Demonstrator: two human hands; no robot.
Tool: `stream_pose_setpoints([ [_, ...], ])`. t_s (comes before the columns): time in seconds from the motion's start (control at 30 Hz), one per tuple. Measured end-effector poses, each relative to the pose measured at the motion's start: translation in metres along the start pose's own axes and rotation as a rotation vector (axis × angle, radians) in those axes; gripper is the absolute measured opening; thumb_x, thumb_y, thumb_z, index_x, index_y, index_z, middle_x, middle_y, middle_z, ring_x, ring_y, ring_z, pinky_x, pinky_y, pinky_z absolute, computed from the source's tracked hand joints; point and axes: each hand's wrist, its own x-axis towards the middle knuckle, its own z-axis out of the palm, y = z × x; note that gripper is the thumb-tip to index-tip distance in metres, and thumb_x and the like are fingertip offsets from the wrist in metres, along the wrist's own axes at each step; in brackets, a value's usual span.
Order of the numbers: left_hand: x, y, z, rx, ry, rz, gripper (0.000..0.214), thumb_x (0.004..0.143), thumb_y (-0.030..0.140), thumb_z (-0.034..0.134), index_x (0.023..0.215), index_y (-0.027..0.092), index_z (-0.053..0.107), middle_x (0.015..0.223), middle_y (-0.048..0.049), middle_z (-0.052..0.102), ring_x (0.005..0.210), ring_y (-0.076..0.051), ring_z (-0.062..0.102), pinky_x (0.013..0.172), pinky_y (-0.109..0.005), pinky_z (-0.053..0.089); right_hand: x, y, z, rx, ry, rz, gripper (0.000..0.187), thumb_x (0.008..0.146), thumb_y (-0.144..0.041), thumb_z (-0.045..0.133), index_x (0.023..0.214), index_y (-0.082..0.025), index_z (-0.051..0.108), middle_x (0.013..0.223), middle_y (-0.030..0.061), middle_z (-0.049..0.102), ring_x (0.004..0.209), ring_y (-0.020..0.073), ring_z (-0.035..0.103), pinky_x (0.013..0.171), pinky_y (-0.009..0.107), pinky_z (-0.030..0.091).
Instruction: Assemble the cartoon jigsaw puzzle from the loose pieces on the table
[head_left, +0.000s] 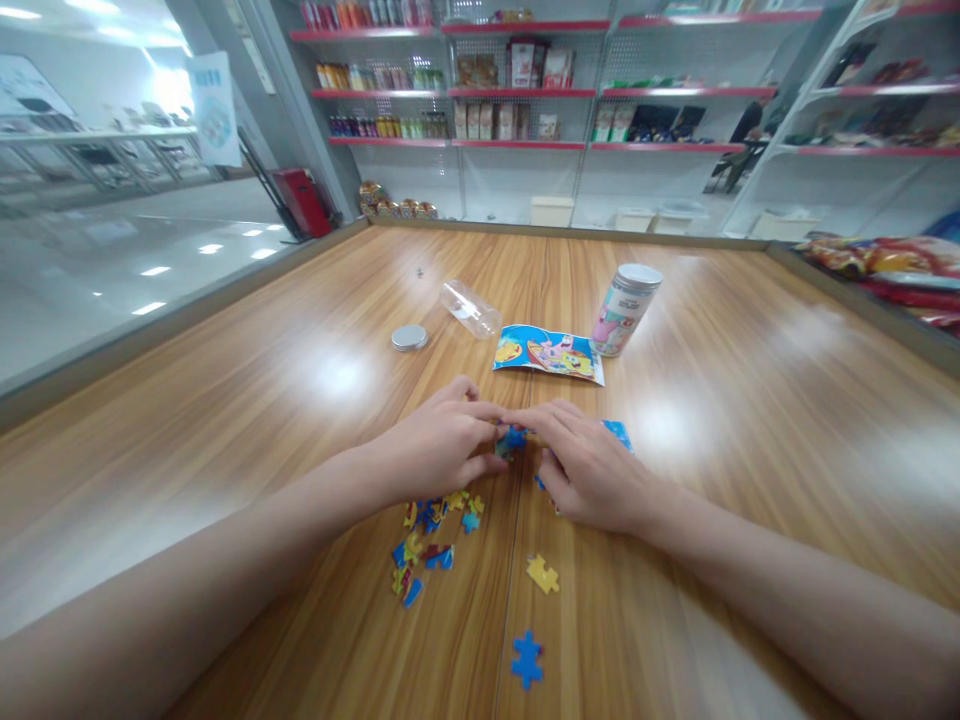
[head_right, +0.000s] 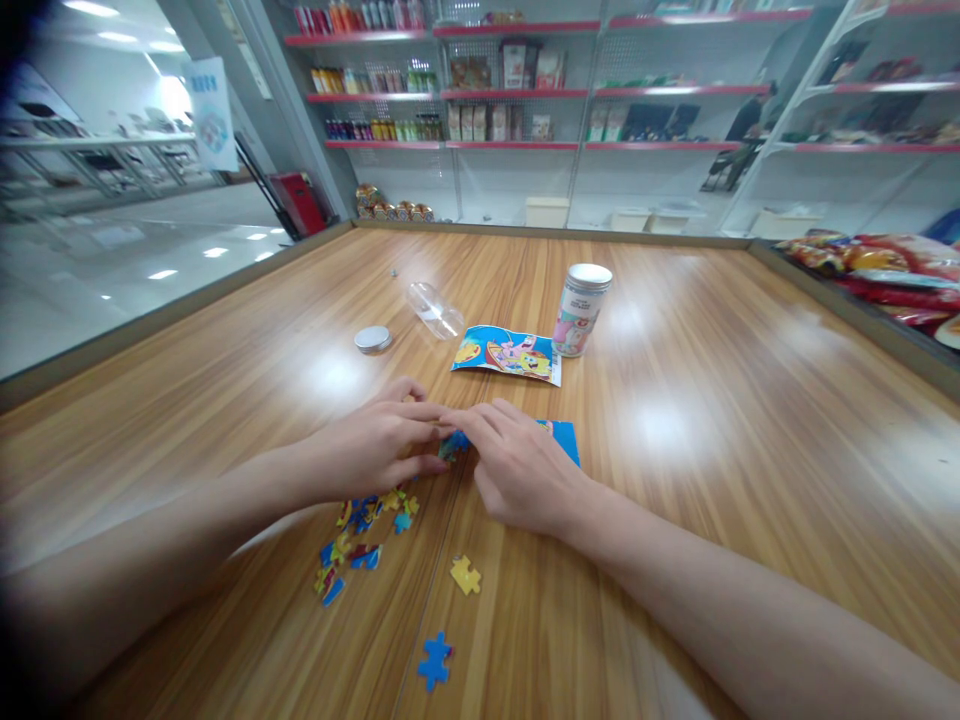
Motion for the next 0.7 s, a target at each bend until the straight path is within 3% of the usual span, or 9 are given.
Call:
stream_pose_setpoints([
  [0.17, 0.0001, -0.0006, 0.0021, -0.010, 0.027, -0.005, 0.027, 0.093, 0.034, 0.064, 0.112, 0.016, 0.068, 0.104, -0.0069, 0.072, 0.100, -0.024, 0.055, 0.091, -0.038, 0.041, 0.0000, 0.0026, 0.0010, -0.030, 0.020, 0.036, 0.058, 0.075, 0.002, 0.047, 0.131, -0.015, 0.049, 0.111, 0.0111, 0.066, 0.094, 0.0241, 0.057, 0.086, 0.041, 0.051],
  [0.3, 0.0008, -0.0005, 0.0018, -0.006, 0.033, 0.016, 0.022, 0.094, 0.030, 0.062, 0.109, 0.016, 0.066, 0.097, -0.0058, 0.071, 0.094, -0.022, 0.056, 0.090, -0.037, 0.041, 0.0010, 0.0025, 0.0003, -0.041, 0.004, 0.037, 0.056, 0.075, 0.002, 0.048, 0.128, -0.013, 0.052, 0.106, 0.0116, 0.067, 0.092, 0.0244, 0.057, 0.082, 0.040, 0.052],
  [0.5, -0.0007, -0.0018, 0.0018, -0.015, 0.036, 0.055, 0.015, 0.094, 0.028, 0.061, 0.097, 0.018, 0.072, 0.112, -0.0061, 0.071, 0.099, -0.021, 0.057, 0.095, -0.039, 0.041, 0.0029, 0.0006, -0.0013, -0.038, 0.008, -0.011, 0.056, 0.074, 0.002, 0.047, 0.128, -0.013, 0.053, 0.107, 0.0113, 0.068, 0.088, 0.0230, 0.056, 0.078, 0.038, 0.051],
  [0.7, -0.0011, -0.0012, 0.0019, -0.013, 0.038, 0.056, 0.021, 0.095, 0.030, 0.060, 0.106, 0.019, 0.074, 0.123, -0.0072, 0.068, 0.104, -0.022, 0.057, 0.097, -0.040, 0.042, 0.0014, 0.0022, -0.0014, -0.034, 0.078, -0.024, 0.054, 0.076, 0.002, 0.047, 0.127, -0.014, 0.055, 0.102, 0.0098, 0.069, 0.088, 0.0231, 0.055, 0.080, 0.038, 0.051],
])
